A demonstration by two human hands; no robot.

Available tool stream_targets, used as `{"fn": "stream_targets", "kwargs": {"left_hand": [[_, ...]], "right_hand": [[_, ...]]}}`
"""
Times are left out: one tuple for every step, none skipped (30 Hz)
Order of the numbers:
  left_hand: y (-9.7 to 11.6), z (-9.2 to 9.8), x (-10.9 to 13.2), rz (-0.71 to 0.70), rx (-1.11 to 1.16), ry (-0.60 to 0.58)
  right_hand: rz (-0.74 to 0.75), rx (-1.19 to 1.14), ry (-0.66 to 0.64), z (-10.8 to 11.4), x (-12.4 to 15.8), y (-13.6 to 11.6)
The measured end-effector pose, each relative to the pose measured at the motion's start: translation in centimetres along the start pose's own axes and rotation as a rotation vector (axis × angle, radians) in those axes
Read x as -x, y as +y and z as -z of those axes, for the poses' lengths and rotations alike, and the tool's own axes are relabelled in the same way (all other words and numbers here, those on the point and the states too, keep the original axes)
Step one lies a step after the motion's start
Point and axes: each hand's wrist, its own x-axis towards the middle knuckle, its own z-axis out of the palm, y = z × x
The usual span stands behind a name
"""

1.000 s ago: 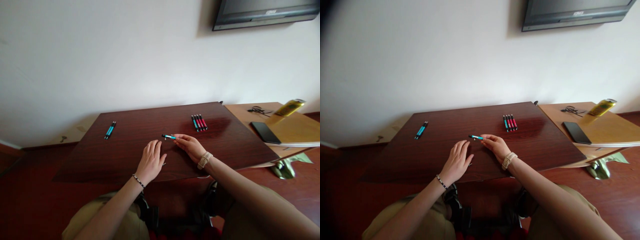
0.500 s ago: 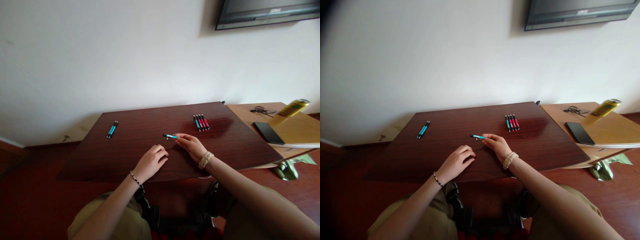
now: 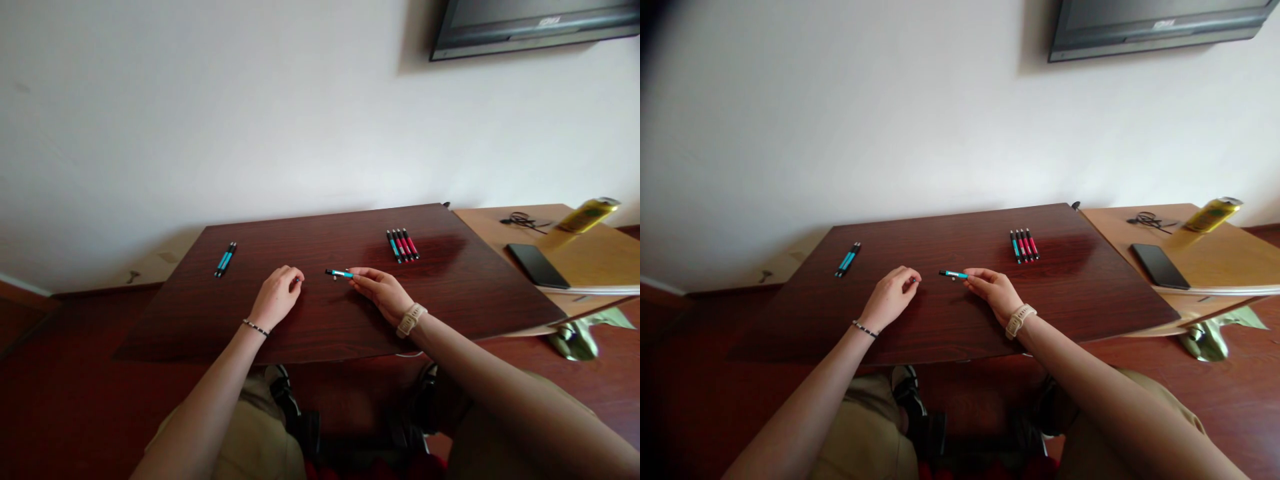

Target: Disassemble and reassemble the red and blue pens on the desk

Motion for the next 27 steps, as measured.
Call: {"fn": "stream_targets", "kwargs": {"left_hand": [[-0.5,-0.1,-0.2,0.008,-0.008,-0.008],[-0.9,-0.2,-0.4,0.014,-0.012,-0.018],[-1.2,-0.4,-0.6,0.018,-0.013,-0.024],[-1.4,-0.7,-0.7,0.022,-0.011,-0.030],[-1.5,-0.9,-0.8,0.030,-0.005,-0.034],[-1.6,-1.2,-0.9,0.040,0.004,-0.039],[-1.7,-1.3,-1.0,0.053,0.018,-0.047],[-1.7,-1.4,-1.1,0.066,0.033,-0.056],[-1.7,-1.5,-1.2,0.078,0.047,-0.066],[-1.7,-1.5,-1.2,0.087,0.059,-0.074],[-1.7,-1.4,-1.3,0.093,0.068,-0.079],[-1.6,-1.3,-1.3,0.097,0.072,-0.080],[-1.6,-1.3,-1.3,0.102,0.073,-0.080],[-1.6,-1.2,-1.3,0.106,0.073,-0.078],[-1.6,-1.2,-1.3,0.110,0.072,-0.078],[-1.6,-1.2,-1.3,0.114,0.074,-0.080],[-1.6,-1.2,-1.3,0.118,0.078,-0.084],[-1.6,-1.2,-1.3,0.120,0.085,-0.084],[-1.6,-1.2,-1.3,0.120,0.093,-0.075],[-1.5,-1.2,-1.3,0.116,0.102,-0.053],[-1.4,-1.1,-1.3,0.108,0.113,-0.019],[-1.2,-1.0,-1.3,0.096,0.128,0.024],[-0.9,-0.9,-1.4,0.081,0.151,0.066],[-0.5,-0.7,-1.4,0.064,0.184,0.101],[0.0,-0.4,-1.5,0.049,0.229,0.118],[0.6,-0.2,-1.6,0.033,0.283,0.119],[1.1,0.0,-1.6,0.015,0.342,0.109]], "right_hand": [[0.001,0.001,0.001,0.0,0.0,0.0],[0.002,0.003,0.002,0.0,0.0,0.0],[0.000,0.003,0.003,0.0,0.0,0.0],[-0.001,0.003,0.002,0.0,0.0,0.1],[-0.001,0.003,0.000,0.0,0.0,0.1],[-0.001,0.003,-0.003,0.0,0.0,0.1],[-0.001,0.004,-0.007,0.0,0.0,0.1],[-0.001,0.005,-0.010,0.0,0.0,0.1],[-0.002,0.006,-0.012,0.1,0.0,0.1],[-0.003,0.007,-0.012,0.1,0.0,0.1],[-0.004,0.008,-0.012,0.1,0.0,0.1],[-0.004,0.010,-0.012,0.1,0.0,0.1],[-0.003,0.012,-0.012,0.0,0.0,0.1],[-0.001,0.014,-0.011,0.0,0.0,0.1],[0.000,0.017,-0.010,0.0,0.0,0.1],[0.000,0.018,-0.007,0.0,0.1,0.1],[-0.001,0.018,-0.003,-0.1,0.1,0.0],[-0.003,0.014,0.001,-0.1,0.1,-0.1],[-0.007,0.006,0.001,-0.2,0.2,-0.2],[-0.010,-0.010,-0.005,-0.2,0.2,-0.4],[-0.017,-0.033,-0.017,-0.3,0.3,-0.6],[-0.028,-0.061,-0.034,-0.4,0.4,-0.8],[-0.042,-0.091,-0.057,-0.5,0.5,-1.0],[-0.060,-0.121,-0.081,-0.6,0.6,-1.1],[-0.082,-0.145,-0.103,-0.7,0.6,-1.2],[-0.105,-0.162,-0.118,-0.7,0.7,-1.2],[-0.128,-0.171,-0.127,-0.8,0.7,-1.2]]}}
